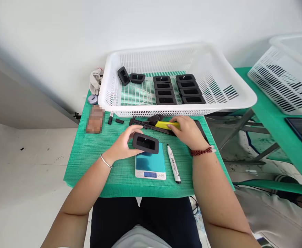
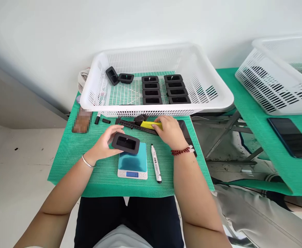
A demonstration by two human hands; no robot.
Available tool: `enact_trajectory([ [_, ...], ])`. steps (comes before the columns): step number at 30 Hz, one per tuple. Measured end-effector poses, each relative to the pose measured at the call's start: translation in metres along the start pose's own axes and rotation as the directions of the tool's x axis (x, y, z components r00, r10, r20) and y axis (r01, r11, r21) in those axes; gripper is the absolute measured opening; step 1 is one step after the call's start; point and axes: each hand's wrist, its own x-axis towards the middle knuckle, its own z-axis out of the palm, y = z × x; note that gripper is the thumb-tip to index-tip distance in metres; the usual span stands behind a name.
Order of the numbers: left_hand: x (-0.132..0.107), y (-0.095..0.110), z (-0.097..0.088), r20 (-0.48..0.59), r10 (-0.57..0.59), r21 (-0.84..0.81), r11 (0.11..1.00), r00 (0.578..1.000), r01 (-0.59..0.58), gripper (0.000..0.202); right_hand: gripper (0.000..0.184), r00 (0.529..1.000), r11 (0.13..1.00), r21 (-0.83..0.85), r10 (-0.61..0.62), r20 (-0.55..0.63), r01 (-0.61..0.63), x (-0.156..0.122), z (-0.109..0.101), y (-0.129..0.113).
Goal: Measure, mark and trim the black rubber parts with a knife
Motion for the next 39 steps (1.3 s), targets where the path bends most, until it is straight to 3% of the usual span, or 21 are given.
enact_trajectory([
  [4,0.004,-0.012,-0.004,-0.153,-0.074,-0.272,0.962,0.985,0.030,0.067,0.024,1.000,1.000,-0.012,0.027,-0.002,-0.027,-0.003,-0.006,-0.001],
  [8,0.009,-0.020,-0.007,-0.340,-0.190,-0.462,0.887,0.921,0.012,0.052,0.029,0.992,0.992,-0.015,0.122,0.017,-0.121,-0.007,-0.018,-0.007],
  [12,0.013,-0.017,-0.009,-0.352,-0.256,-0.590,0.807,0.900,-0.001,0.044,0.033,0.997,0.987,0.148,0.057,0.056,-0.065,-0.009,-0.027,-0.013],
  [16,0.014,-0.016,-0.008,-0.408,-0.298,-0.600,0.800,0.863,-0.007,0.039,0.054,0.990,0.958,0.278,-0.099,0.099,0.068,-0.010,-0.027,-0.022],
  [24,0.014,-0.018,-0.002,-0.443,-0.386,-0.562,0.823,0.809,0.084,0.040,0.045,0.983,0.945,0.280,-0.182,0.028,0.167,-0.016,-0.015,-0.045],
  [30,0.015,-0.015,-0.001,-0.466,-0.444,-0.559,0.818,0.765,0.134,0.039,0.041,0.959,0.938,0.242,-0.273,0.078,0.248,-0.017,-0.015,-0.058],
  [39,0.016,-0.016,0.000,-0.498,-0.420,-0.513,0.848,0.758,0.133,0.041,0.039,0.961,0.951,0.190,-0.263,0.081,0.244,-0.021,-0.009,-0.063],
])
